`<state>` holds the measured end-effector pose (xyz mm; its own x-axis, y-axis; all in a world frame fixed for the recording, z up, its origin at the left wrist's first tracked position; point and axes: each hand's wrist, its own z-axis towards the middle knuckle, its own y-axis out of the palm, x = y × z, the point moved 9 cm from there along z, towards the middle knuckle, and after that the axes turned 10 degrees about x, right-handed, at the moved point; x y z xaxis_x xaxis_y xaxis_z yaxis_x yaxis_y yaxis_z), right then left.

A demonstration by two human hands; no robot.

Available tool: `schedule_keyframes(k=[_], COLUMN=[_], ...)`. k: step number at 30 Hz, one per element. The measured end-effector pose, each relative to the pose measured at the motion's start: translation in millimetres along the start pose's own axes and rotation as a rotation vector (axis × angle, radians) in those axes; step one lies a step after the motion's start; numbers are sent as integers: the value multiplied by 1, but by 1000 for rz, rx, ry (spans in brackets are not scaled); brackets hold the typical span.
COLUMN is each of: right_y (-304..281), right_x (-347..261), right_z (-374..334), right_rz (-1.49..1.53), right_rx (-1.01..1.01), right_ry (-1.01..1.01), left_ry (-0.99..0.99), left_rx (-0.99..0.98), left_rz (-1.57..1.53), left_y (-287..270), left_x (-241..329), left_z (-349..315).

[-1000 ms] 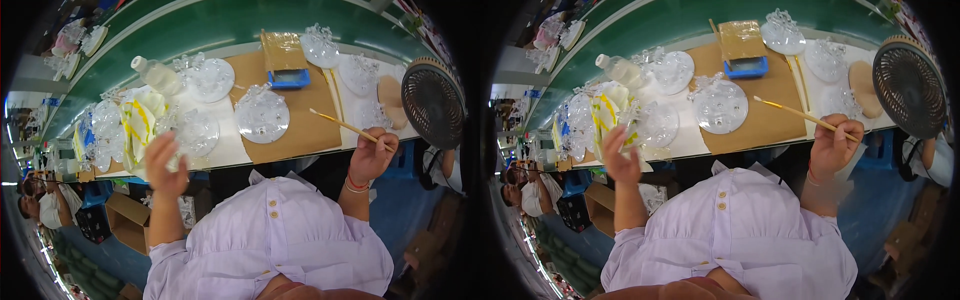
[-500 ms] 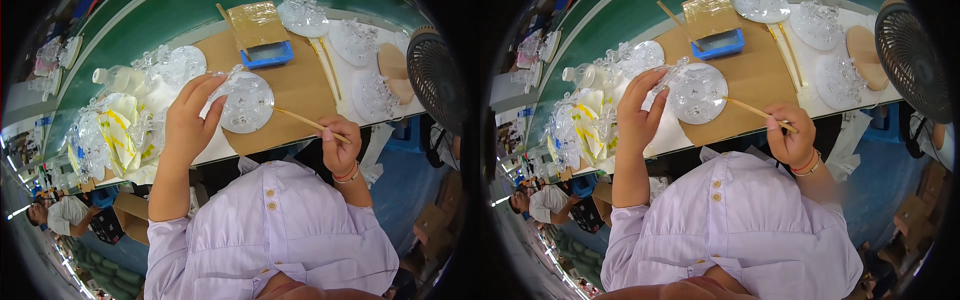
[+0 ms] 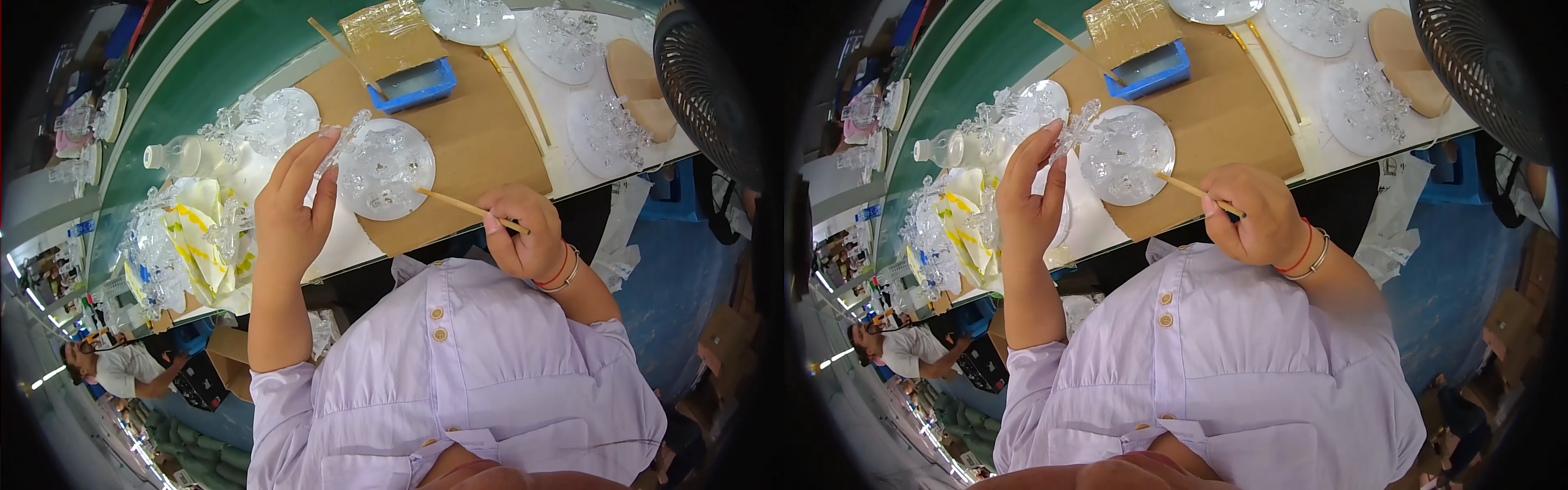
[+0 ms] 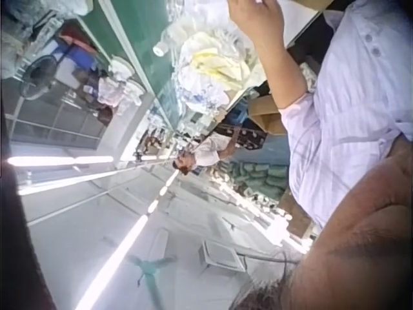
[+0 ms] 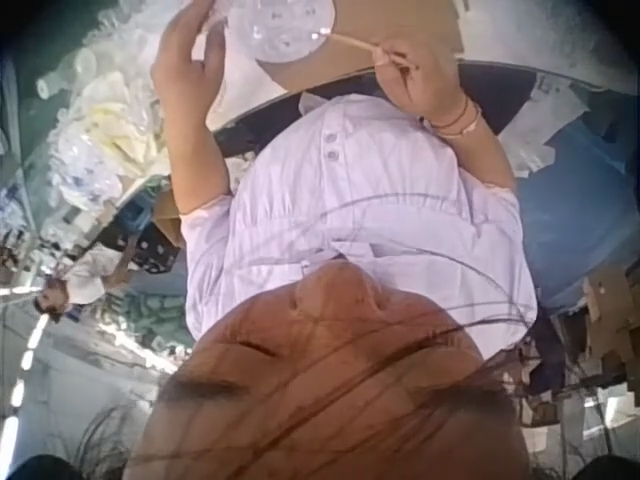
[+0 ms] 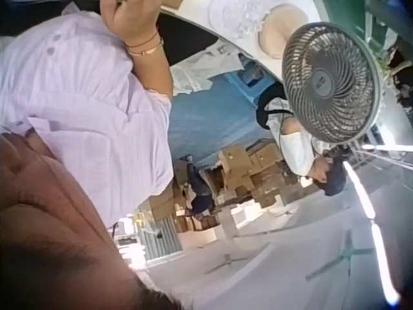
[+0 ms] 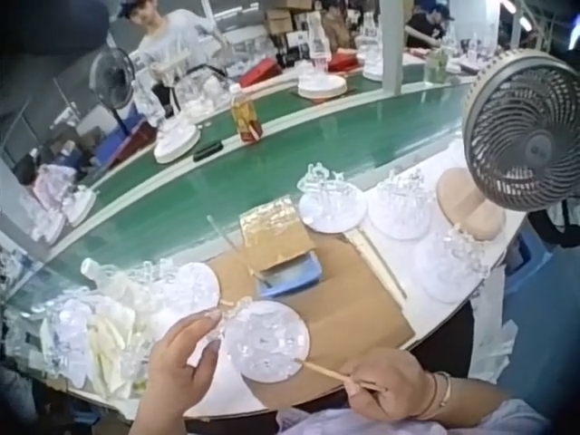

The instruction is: Apply glue or adhesive to plastic snowflake ornaments using a small brush at an assembly workstation.

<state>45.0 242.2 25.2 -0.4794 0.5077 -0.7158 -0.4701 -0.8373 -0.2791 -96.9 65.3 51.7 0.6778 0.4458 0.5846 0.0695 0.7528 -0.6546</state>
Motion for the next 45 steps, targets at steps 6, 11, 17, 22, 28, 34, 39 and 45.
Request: schedule_keyframes(k=[6, 11, 17, 22, 28, 34, 39, 45], right_y=[6, -8, -23, -38, -41, -36, -28, -13], right_x=[-1, 2, 10, 22, 42, 49, 47, 41], right_z=[3, 7, 6, 5, 2, 7, 19, 26], right_rz=[13, -78, -83, -16, 103, 50, 12, -44], right_rx=[14, 18, 65, 132, 174, 145, 84, 29], right_ry=[-30, -11, 61, 170, 352, 314, 210, 73], left_ry=[16, 4, 15, -27, -1, -31, -36, -51], left_rx=[-9, -8, -36, -135, -412, -240, -173, -130], left_rz=[27, 41, 69, 48, -146, -17, 8, 38], left_y=[-3, -7, -14, -17, 3, 0, 1, 2], left_x=[1, 5, 15, 18, 6, 7, 18, 15], left_z=[-3, -7, -13, -7, 9, -1, -11, -17])
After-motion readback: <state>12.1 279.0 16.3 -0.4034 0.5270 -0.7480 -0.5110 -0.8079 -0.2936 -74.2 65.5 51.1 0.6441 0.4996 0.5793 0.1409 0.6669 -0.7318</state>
